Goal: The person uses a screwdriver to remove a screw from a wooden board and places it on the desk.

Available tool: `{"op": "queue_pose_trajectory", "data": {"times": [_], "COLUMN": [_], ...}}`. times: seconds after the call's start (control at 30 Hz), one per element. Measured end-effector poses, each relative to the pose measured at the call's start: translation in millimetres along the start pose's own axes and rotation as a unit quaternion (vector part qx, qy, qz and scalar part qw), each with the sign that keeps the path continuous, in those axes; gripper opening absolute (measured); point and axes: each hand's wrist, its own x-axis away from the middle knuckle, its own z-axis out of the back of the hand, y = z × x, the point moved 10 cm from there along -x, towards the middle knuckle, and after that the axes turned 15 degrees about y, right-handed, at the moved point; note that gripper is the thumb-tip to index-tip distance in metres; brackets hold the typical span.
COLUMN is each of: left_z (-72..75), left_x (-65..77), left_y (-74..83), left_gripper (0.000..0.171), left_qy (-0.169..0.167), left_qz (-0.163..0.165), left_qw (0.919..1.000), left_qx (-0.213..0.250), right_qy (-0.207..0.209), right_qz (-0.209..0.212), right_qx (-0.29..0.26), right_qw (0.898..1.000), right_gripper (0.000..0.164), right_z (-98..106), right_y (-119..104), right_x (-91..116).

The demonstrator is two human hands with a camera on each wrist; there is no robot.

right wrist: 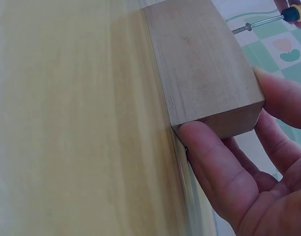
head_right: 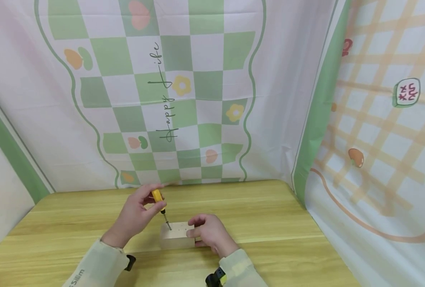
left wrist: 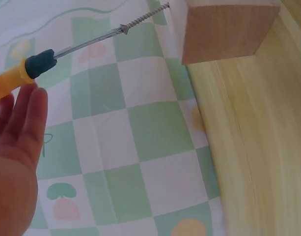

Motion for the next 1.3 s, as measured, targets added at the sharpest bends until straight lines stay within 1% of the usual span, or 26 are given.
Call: {"op": "queue_pose_trajectory", "data": {"times": [0.1, 0.17, 0.23, 0.33, 0.43, 0.53, 0.7, 0.83, 1.03, 1.3], "left_z": [-3.0, -3.1, -2.2, -0.2, 0.5, 0.4, 1.0, 3.0, 4.5, 8.4], "left_x": [1.8, 2.1, 1.6, 0.8, 1.2, 2.3, 2.7, 1.7, 1.8, 1.9], "left_y": [-1.5, -1.1, 0.5, 2.5, 3.0, 3.1, 3.9, 3.9, 1.8, -1.0], "left_gripper": [0.047, 0.049, 0.05, 0.052, 0.051, 0.049, 0.052, 0.051, 0.052, 0.051], "left_qy": [-0.017, -0.018, -0.012, 0.0, 0.004, -0.001, -0.006, 0.005, 0.014, 0.03], "left_qz": [0.024, 0.03, 0.021, -0.001, -0.01, -0.008, -0.002, 0.006, 0.014, 0.017], "left_qw": [0.9988, 0.9983, 0.999, 1.0, 0.9999, 1.0, 0.9999, 1.0, 0.9998, 0.9994], "left_qx": [0.04, 0.047, 0.037, 0.004, -0.008, 0.0, 0.008, 0.001, -0.004, -0.003], "right_qy": [-0.001, -0.001, -0.001, 0.0, 0.0, 0.001, -0.001, -0.004, -0.003, -0.003], "right_qz": [0.003, 0.004, 0.003, 0.003, 0.002, 0.002, -0.002, -0.009, -0.004, -0.009], "right_qx": [0.0, 0.0, -0.001, -0.002, 0.0, 0.004, 0.001, -0.005, -0.008, -0.011], "right_qw": [1.0, 1.0, 1.0, 1.0, 1.0, 1.0, 1.0, 1.0, 1.0, 1.0], "right_gripper": [0.033, 0.033, 0.033, 0.033, 0.033, 0.033, 0.034, 0.034, 0.034, 0.032], "right_z": [0.2, 0.2, 0.0, -0.2, -0.3, -0.2, -0.1, 0.2, 0.3, 0.0], "right_y": [-1.0, -1.3, -1.2, -0.3, 0.7, 1.3, 1.9, 2.1, 0.2, 1.2], "right_x": [0.2, 0.5, 0.8, 0.5, -0.6, -1.5, -1.1, -0.2, 1.3, 1.2]}}
